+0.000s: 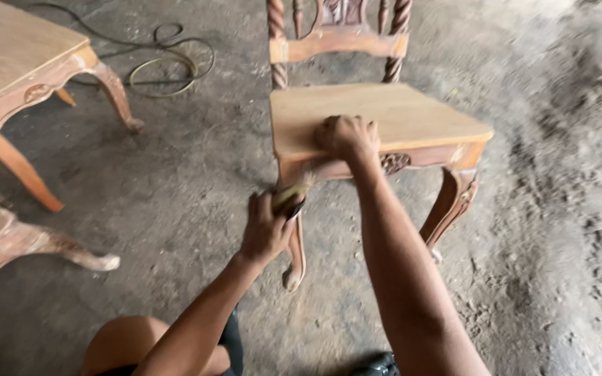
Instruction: The person sands the surfaces and legs of a wooden chair using a small piece of sandpaper held by hand.
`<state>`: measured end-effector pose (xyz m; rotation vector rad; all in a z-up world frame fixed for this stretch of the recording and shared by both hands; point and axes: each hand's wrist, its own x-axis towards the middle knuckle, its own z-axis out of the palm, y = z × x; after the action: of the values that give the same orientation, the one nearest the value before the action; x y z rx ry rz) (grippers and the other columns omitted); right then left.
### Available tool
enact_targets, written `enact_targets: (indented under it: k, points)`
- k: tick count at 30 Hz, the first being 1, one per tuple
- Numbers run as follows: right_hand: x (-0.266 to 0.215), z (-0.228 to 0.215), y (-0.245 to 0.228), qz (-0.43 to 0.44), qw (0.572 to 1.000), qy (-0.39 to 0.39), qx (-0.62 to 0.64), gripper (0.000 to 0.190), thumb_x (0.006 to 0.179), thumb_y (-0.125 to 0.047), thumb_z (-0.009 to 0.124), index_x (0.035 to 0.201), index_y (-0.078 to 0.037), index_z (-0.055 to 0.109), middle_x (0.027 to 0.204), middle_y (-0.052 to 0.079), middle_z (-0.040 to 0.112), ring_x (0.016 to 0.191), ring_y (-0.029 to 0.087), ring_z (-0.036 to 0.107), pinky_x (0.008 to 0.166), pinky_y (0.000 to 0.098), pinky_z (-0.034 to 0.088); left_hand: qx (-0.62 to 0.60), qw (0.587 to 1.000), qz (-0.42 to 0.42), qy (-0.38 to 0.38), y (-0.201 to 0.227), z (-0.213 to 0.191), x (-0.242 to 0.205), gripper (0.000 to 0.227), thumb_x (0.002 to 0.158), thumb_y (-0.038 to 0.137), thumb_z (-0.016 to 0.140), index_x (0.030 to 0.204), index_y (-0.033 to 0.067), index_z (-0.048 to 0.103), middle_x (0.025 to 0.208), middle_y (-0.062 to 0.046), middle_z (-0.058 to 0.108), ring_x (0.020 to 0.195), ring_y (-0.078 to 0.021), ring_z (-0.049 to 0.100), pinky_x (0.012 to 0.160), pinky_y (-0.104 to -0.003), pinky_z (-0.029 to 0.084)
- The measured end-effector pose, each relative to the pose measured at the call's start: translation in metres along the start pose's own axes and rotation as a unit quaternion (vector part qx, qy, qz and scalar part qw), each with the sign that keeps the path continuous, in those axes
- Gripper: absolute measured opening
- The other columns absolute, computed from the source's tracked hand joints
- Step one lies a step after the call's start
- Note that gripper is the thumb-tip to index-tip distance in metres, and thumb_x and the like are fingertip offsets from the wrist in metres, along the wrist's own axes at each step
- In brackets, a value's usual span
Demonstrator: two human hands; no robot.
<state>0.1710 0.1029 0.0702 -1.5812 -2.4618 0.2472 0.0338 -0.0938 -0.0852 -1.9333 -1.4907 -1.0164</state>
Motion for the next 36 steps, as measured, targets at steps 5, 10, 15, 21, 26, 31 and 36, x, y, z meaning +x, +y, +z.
enact_targets:
  k: [5,10,15,21,26,31,36]
  points:
    - [-0.001,0.011,-0.002,0.004,0.999,0.037,-0.005,0.045,0.094,-0.052,0.051,0.114,-0.021,0.077,0.122,0.014,0.071,0.120,0.035,0.062,0.106,0.0570,0.036,0.004,0.997,0.006,-0.080,-0.020,0.011,-0.003,0.039,0.100,0.034,0.058,0.139,0.0289,0.064,0.095,-0.010,0.053,0.090,-0.0292,0.049,0.087,-0.051,0.038]
    - [0.001,0.009,0.003,0.012,0.999,0.021,0.021,0.044,0.091,-0.053,0.056,0.118,-0.025,0.077,0.121,0.014,0.073,0.119,0.034,0.064,0.107,0.0524,0.040,0.114,0.968,0.064,-0.216,-0.043,0.009,0.020,0.025,0.107,0.046,0.054,0.095,0.0241,0.061,0.101,-0.004,0.054,0.096,-0.0248,0.050,0.097,-0.044,0.040]
    - [0.001,0.009,-0.002,0.001,0.999,0.031,0.006,0.051,0.088,-0.064,0.058,0.121,-0.028,0.073,0.126,0.011,0.069,0.121,0.035,0.059,0.104,0.0547,0.035,0.035,0.986,0.136,-0.093,-0.043,0.001,0.038,0.042,0.099,0.019,0.063,0.140,0.0235,0.061,0.097,-0.008,0.058,0.091,-0.0257,0.054,0.086,-0.045,0.040]
    - [0.012,0.000,-0.001,0.012,1.000,-0.020,0.005,0.053,0.097,-0.064,0.051,0.125,-0.025,0.073,0.125,0.011,0.072,0.119,0.031,0.065,0.108,0.0502,0.039,0.047,0.997,0.048,0.030,-0.009,0.008,0.021,0.044,0.099,0.024,0.062,0.142,0.0127,0.059,0.098,-0.008,0.058,0.094,-0.0261,0.055,0.088,-0.047,0.038]
    - [0.004,0.008,-0.002,-0.013,1.000,0.022,-0.013,0.053,0.095,-0.064,0.053,0.124,-0.025,0.073,0.124,0.015,0.070,0.121,0.035,0.061,0.107,0.0532,0.038,0.094,0.994,0.025,0.039,-0.018,0.043,0.051,0.032,0.102,0.019,0.066,0.133,0.0136,0.061,0.089,-0.003,0.055,0.088,-0.0227,0.052,0.086,-0.046,0.037]
    - [0.002,0.006,0.001,-0.012,1.000,0.020,0.014,0.050,0.094,-0.061,0.053,0.122,-0.025,0.073,0.123,0.013,0.072,0.119,0.036,0.062,0.106,0.0560,0.038,0.084,0.994,0.012,0.067,0.002,0.021,0.033,0.037,0.102,0.018,0.064,0.138,0.0078,0.067,0.095,-0.002,0.057,0.093,-0.0209,0.052,0.086,-0.040,0.036]
    - [-0.007,0.009,-0.002,0.007,0.999,0.043,0.015,0.049,0.093,-0.062,0.055,0.121,-0.027,0.075,0.120,0.013,0.074,0.119,0.034,0.065,0.108,0.0522,0.042,0.047,0.994,0.009,0.099,-0.003,0.031,0.068,0.032,0.097,0.021,0.063,0.126,0.0095,0.070,0.086,-0.002,0.055,0.087,-0.0204,0.052,0.084,-0.043,0.037]
